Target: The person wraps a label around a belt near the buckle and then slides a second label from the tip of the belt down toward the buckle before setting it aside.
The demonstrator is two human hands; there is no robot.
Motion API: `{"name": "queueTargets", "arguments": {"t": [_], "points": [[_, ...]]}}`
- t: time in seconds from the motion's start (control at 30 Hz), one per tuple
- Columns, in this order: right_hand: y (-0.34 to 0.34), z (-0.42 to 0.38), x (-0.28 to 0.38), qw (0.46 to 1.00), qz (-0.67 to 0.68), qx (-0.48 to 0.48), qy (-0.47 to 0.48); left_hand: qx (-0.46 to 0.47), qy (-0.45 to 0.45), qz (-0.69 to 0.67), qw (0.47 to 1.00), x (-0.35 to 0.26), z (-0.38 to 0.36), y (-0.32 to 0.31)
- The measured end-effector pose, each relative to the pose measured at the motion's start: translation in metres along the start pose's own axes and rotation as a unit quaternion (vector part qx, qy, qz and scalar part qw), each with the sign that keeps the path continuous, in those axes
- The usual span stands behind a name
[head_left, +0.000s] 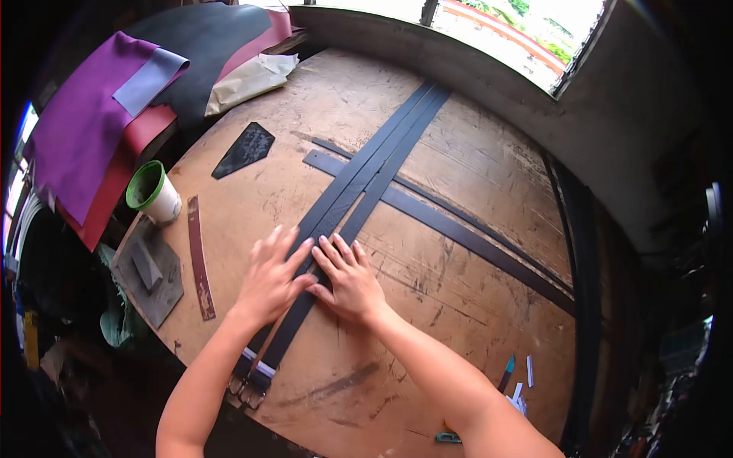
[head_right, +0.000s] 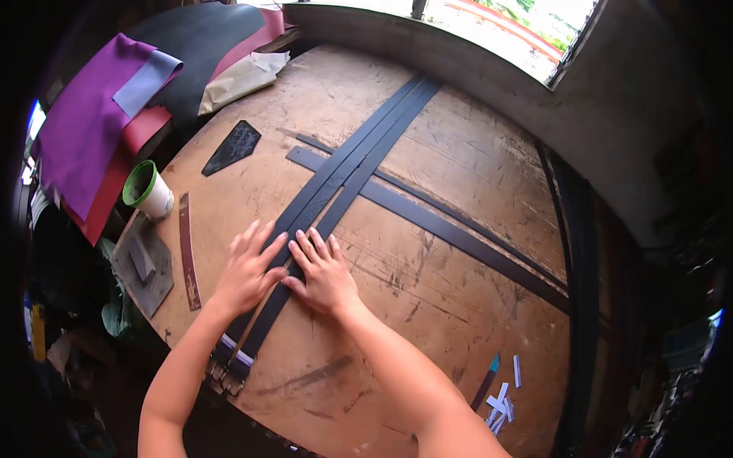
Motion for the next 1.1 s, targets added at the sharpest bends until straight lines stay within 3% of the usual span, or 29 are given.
{"name": "queueTargets", "arguments": {"t": [0.13,0.33,0.5,0.67,0.83,0.93,1.1], "points": [[0.001,0.005,-0.001,0.998,-0.002,0.049,-0.030,0.031,-0.039,0.002,0.999,-0.002,0.124,-0.063],[0.007,0.007,-0.002,0.998,0.035,0.038,-0.023,0.068,-0.027,-0.018,0.997,-0.014,0.213,-0.097],[0.009,0.009,-0.004,0.997,0.057,0.043,-0.037,0.076,-0.039,-0.025,0.996,-0.012,0.252,-0.105],[0.009,0.010,-0.007,0.996,0.059,0.046,-0.042,-0.026,-0.070,-0.007,0.997,-0.008,0.273,-0.101],[0.008,0.010,-0.007,0.996,0.061,0.047,-0.048,0.030,-0.076,-0.016,0.997,-0.002,0.314,-0.106],[0.008,0.010,-0.008,0.995,0.066,0.048,-0.051,0.082,-0.047,-0.045,0.994,0.001,0.329,-0.107],[0.008,0.010,-0.009,0.995,0.064,0.050,-0.059,0.006,0.076,-0.092,0.993,0.009,0.338,-0.104]]}}
Point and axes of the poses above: each hand's wrist, its own z-axis towards the middle knuckle, its own y-axis out of the back of the hand, x = y × z, the point moved 10 cm from there along z, towards the middle knuckle, and after that the axes turned 7 degrees about z, right-handed, at the moved point
